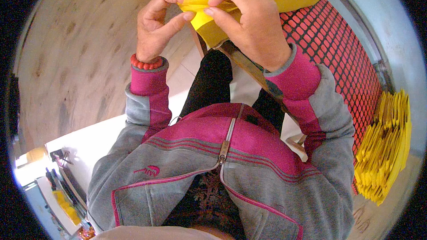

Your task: The person folds yellow paper sheets on a patterned table. They repeatedly fold each sheet in half, smooth the crease, and stack the folded sheets. The person also briefly handles a small yellow folded piece, adjusting its edges.

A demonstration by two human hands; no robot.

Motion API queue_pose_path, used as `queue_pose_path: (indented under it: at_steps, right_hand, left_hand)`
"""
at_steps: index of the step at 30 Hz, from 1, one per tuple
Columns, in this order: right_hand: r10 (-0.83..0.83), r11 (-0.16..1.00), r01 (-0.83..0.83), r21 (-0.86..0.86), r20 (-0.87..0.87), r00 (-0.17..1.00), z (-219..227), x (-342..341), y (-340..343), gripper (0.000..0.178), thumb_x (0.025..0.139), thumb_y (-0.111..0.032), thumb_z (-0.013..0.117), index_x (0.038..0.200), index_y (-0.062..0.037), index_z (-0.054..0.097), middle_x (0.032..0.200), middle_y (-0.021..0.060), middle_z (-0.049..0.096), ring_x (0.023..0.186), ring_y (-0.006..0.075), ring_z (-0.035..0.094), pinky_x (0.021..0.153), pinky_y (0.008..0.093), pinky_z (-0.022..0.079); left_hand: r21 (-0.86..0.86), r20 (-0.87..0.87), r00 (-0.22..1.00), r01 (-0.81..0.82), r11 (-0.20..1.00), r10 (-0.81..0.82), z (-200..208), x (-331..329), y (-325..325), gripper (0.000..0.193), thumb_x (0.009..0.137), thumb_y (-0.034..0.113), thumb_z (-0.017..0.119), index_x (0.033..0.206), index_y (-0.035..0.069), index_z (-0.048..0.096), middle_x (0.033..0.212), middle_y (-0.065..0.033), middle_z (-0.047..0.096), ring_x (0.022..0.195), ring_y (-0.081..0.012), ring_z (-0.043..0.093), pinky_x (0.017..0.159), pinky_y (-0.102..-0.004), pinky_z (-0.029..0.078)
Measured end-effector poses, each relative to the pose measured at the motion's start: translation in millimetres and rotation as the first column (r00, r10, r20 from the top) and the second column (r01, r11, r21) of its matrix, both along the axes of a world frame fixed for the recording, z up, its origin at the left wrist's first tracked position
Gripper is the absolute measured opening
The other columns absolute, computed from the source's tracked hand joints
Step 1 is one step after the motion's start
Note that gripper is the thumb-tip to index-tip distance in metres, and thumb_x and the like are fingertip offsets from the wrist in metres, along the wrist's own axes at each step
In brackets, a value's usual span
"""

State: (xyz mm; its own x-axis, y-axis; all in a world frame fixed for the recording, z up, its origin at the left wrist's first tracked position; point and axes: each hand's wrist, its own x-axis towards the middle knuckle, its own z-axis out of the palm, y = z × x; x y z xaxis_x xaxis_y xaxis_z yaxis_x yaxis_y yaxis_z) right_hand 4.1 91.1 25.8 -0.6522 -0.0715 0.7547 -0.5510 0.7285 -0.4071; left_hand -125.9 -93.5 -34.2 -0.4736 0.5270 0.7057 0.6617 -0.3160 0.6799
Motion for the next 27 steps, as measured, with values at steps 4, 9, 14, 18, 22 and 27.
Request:
queue_pose_path:
  at_steps: [4,9,14,18,22,27]
  right_hand:
    - [-0.006,1.000,0.006,-0.017,0.001,1.000,-3.7,-0.4,0.8,0.013,0.083,-0.002,0.075,0.089,0.0010,0.063,0.111,0.0268,0.068,0.111,0.0373,0.067,0.094,0.0393,0.052]
    - [-0.015,0.999,0.016,-0.037,0.037,0.999,-5.6,-0.4,2.4,0.012,0.086,-0.004,0.074,0.090,0.0013,0.063,0.107,0.0243,0.068,0.108,0.0356,0.068,0.093,0.0387,0.051]
    - [0.009,0.999,-0.012,-0.051,-0.062,0.998,-4.6,-2.2,0.1,0.013,0.088,-0.007,0.072,0.092,0.0020,0.063,0.106,0.0224,0.069,0.103,0.0327,0.069,0.088,0.0369,0.053]
    - [-0.036,0.997,0.048,0.060,-0.177,0.984,9.2,0.9,1.9,0.015,0.089,-0.008,0.071,0.096,0.0027,0.064,0.111,0.0218,0.069,0.096,0.0285,0.070,0.082,0.0346,0.055]
    - [-0.102,0.993,0.109,0.044,-0.155,0.983,22.7,28.8,-3.6,0.013,0.087,-0.008,0.073,0.095,-0.0003,0.066,0.113,0.0174,0.071,0.093,0.0268,0.071,0.080,0.0353,0.056]
    - [0.120,0.981,-0.167,0.103,0.362,0.925,-44.9,99.0,-35.9,0.015,0.094,-0.026,0.064,0.095,-0.0102,0.064,0.097,0.0102,0.066,0.083,0.0289,0.067,0.069,0.0394,0.053]
  left_hand:
    - [-0.018,0.039,0.999,-0.014,1.000,0.015,-2.1,-4.6,-2.1,0.030,0.083,0.001,0.081,0.110,0.003,0.069,0.119,-0.0046,0.067,0.120,-0.0187,0.058,0.110,-0.0346,0.040]
    - [-0.048,0.015,0.996,-0.085,0.995,0.086,-6.2,-6.5,-2.4,0.030,0.082,0.003,0.082,0.110,0.003,0.070,0.115,-0.0041,0.068,0.116,-0.0173,0.060,0.107,-0.0334,0.043]
    - [-0.004,-0.090,0.984,-0.152,0.988,0.151,-8.5,-8.2,3.1,0.028,0.085,0.005,0.081,0.109,0.002,0.070,0.113,-0.0044,0.070,0.111,-0.0173,0.063,0.103,-0.0327,0.046]
    - [0.100,-0.221,0.955,-0.179,0.979,0.197,-7.0,-2.5,10.4,0.020,0.088,0.004,0.078,0.106,0.002,0.071,0.108,-0.0065,0.071,0.105,-0.0176,0.065,0.095,-0.0323,0.049]
    - [0.109,-0.325,0.906,-0.249,0.962,0.271,-1.6,2.4,12.7,0.024,0.083,0.001,0.082,0.104,0.001,0.070,0.102,-0.0080,0.071,0.099,-0.0183,0.065,0.090,-0.0329,0.051]
    - [0.298,-0.026,1.000,0.005,0.955,0.003,-3.3,4.8,28.1,0.014,0.089,-0.006,0.073,0.101,-0.002,0.066,0.096,-0.0047,0.067,0.092,-0.0127,0.063,0.083,-0.0265,0.050]
